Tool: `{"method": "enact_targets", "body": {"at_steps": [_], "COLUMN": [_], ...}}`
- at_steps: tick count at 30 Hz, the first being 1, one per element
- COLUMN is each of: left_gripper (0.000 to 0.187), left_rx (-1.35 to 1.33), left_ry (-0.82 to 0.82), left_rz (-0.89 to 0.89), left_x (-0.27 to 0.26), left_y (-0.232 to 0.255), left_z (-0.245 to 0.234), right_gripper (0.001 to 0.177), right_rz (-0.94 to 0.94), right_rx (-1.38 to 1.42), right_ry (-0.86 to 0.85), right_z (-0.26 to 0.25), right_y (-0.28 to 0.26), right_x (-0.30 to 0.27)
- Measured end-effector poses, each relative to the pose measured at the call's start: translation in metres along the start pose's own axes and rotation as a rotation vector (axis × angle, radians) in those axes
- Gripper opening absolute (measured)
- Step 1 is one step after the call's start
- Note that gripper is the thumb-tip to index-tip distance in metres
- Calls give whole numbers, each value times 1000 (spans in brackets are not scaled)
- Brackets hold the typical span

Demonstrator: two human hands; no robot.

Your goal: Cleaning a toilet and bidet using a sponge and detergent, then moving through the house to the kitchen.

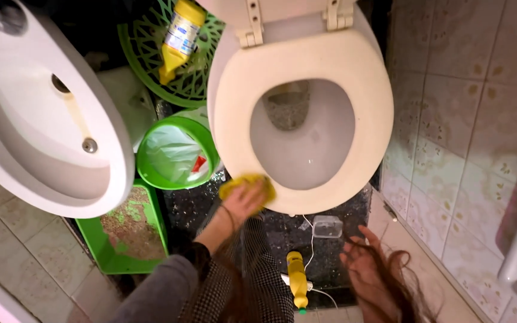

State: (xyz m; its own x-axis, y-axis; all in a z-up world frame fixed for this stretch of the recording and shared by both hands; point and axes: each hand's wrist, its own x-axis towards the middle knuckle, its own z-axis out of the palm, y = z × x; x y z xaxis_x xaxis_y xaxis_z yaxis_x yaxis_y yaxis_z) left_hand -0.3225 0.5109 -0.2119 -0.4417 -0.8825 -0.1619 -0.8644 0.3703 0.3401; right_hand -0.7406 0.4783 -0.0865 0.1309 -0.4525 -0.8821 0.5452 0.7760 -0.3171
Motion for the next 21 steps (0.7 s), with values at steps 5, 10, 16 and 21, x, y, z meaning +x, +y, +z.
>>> {"method": "enact_targets", "body": {"at_steps": [5,10,16,21], "left_gripper": [62,47,42,55], "left_rx": [-106,-101,-68,78], "left_ry": [82,89,255,349], "left_rz": [281,217,-127,-293], "left_x": [55,188,354,344], "left_y": [99,150,58,-59], "left_z": [16,-2,-51,-89], "right_gripper": [101,105,106,93], "right_rz": [9,52,59,90], "right_rx": [54,-7,73,-113], "right_ry": [-56,21,-67,76], "right_z": [19,6,-42,-25], "right_y": [-10,-30,-22,-4], "right_x": [-24,-36,-25,-20]}}
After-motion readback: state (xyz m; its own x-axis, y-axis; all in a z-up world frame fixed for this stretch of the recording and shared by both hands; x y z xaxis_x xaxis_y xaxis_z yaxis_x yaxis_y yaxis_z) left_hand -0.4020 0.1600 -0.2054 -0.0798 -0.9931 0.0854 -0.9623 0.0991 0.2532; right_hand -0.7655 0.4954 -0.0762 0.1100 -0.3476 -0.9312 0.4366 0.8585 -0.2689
